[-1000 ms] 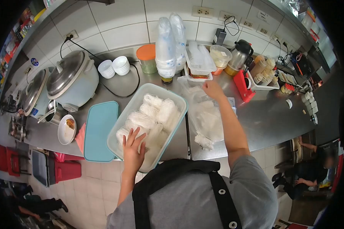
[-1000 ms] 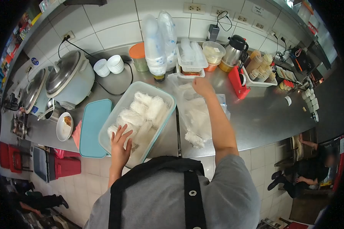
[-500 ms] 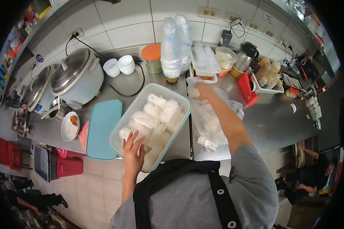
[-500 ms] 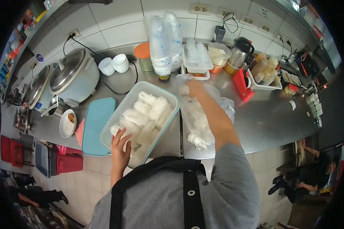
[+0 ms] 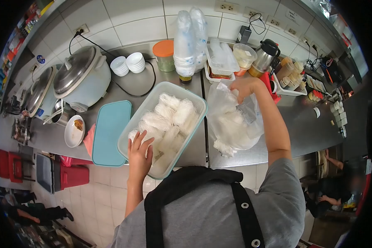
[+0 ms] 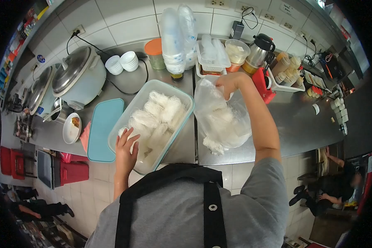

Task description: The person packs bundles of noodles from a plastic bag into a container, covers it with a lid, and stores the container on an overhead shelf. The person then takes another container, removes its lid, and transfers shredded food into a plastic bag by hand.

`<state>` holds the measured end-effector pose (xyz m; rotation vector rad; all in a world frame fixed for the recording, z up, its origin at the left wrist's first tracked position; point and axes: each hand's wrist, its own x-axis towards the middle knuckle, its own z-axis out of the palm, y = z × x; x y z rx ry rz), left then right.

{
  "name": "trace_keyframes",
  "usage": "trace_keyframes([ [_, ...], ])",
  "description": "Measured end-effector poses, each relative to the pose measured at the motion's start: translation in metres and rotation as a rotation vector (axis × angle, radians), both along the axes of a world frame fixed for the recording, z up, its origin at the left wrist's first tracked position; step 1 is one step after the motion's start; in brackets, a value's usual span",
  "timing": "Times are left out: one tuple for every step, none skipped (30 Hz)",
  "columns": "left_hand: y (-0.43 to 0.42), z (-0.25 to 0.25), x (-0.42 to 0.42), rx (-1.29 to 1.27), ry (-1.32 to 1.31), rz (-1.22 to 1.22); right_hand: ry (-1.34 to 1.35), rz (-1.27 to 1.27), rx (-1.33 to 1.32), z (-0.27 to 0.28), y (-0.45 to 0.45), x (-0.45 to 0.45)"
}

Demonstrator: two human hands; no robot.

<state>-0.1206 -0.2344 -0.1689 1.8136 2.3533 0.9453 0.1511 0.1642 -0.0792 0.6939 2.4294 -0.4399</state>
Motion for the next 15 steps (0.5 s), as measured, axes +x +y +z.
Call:
trace_keyframes([
  [0.001,0.002,0.0,0.005,0.003,-0.009,0.067,0.022,-0.008,-0.004,0.003,0.003],
  [0.002,0.002,-0.001,0.011,-0.002,-0.004,0.131,0.046,-0.016,-0.011,0.009,0.01],
  [0.001,0.001,-0.001,0.016,-0.008,0.001,0.194,0.069,-0.027,-0.009,0.004,0.011],
  [0.0,0.001,-0.001,0.019,-0.016,0.002,0.242,0.046,-0.095,-0.007,0.0,0.013],
  [-0.001,0.001,-0.001,0.017,-0.021,0.003,0.292,0.022,-0.159,-0.004,-0.005,0.016],
  [-0.002,0.0,-0.002,0.016,-0.025,0.002,0.344,-0.003,-0.222,0.003,-0.012,0.016],
  [-0.003,0.0,-0.002,0.014,-0.029,0.003,0.26,-0.053,-0.242,0.006,-0.016,0.016],
  [-0.004,0.0,-0.003,0.017,-0.021,0.011,0.175,-0.102,-0.262,0.008,-0.018,0.015],
  [-0.005,0.0,-0.003,0.019,-0.012,0.021,0.089,-0.149,-0.283,0.01,-0.022,0.014],
  [-0.006,0.0,-0.004,0.021,-0.004,0.032,0.117,-0.12,-0.275,0.022,-0.035,0.011],
  [-0.006,0.0,-0.006,0.024,0.0,0.046,0.144,-0.089,-0.264,0.037,-0.05,0.01],
  [-0.007,0.0,-0.007,0.026,0.001,0.06,0.169,-0.058,-0.255,0.051,-0.067,0.007],
  [-0.008,0.0,-0.008,0.025,0.0,0.074,0.312,0.035,-0.261,0.061,-0.084,0.004],
  [-0.008,0.0,-0.009,0.031,0.003,0.076,0.457,0.128,-0.266,0.069,-0.1,-0.001],
  [-0.008,0.0,-0.011,0.037,0.006,0.078,0.603,0.219,-0.27,0.071,-0.116,-0.008],
])
